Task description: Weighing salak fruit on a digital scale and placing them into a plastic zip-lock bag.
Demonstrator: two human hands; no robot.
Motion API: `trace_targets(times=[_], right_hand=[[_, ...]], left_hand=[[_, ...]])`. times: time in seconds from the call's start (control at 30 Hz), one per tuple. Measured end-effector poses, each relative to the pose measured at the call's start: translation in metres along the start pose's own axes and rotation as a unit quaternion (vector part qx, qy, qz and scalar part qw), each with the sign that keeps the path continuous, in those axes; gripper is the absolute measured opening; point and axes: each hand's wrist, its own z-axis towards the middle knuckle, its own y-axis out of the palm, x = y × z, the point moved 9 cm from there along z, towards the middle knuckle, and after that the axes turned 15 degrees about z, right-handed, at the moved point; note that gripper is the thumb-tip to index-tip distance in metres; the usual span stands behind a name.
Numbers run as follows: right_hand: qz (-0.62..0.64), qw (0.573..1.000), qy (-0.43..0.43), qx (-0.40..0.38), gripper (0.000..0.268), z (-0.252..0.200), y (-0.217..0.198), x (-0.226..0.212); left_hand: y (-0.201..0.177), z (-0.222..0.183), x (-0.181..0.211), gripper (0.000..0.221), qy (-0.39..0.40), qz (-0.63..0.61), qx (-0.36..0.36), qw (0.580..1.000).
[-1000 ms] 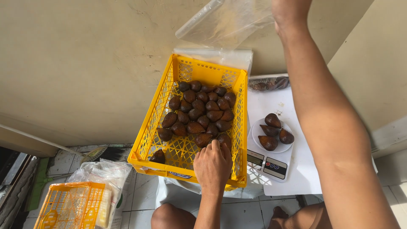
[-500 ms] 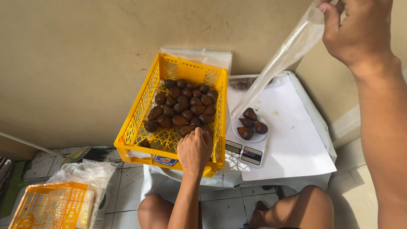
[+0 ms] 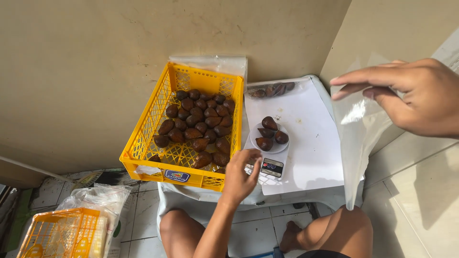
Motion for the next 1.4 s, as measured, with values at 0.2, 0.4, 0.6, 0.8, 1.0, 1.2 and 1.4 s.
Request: trace_targets(times=[0.2, 0.4, 0.6, 0.8, 1.0, 1.2, 1.4], right_hand=[[0.05, 0.983, -0.096, -0.147, 0.073, -0.018, 0.028, -0.03], [-0.051, 0.989, -0.078, -0.112, 0.082, -0.017, 0.022, 0.006], [-0.145, 0.987, 0.002, -0.067, 0.079, -0.012, 0.018, 0.053], [-0.126, 0.992, 0.013, -0.026, 0.063, 0.0, 0.019, 0.086], [-0.111, 0.984, -0.121, 0.072, 0.038, 0.012, 0.025, 0.077], [-0.05, 0.974, -0.167, 0.142, 0.041, -0.018, 0.049, -0.01], [0.117, 0.976, 0.047, 0.18, 0.062, -0.11, 0.146, 0.001]], left_hand=[[0.12, -0.028, 0.022, 0.081, -0.204, -0.403, -0.195, 0.871], [0.143, -0.039, 0.027, 0.069, -0.285, -0.616, -0.191, 0.709], [0.113, -0.034, 0.017, 0.038, -0.234, -0.638, -0.149, 0.719], [0.096, -0.03, 0.005, 0.02, -0.278, -0.581, -0.111, 0.757], [0.098, -0.031, 0.008, 0.011, -0.322, -0.594, -0.088, 0.732], [0.114, -0.028, 0.007, 0.032, -0.343, -0.628, 0.015, 0.699], [0.131, -0.027, 0.026, 0.03, -0.329, -0.658, 0.059, 0.675]])
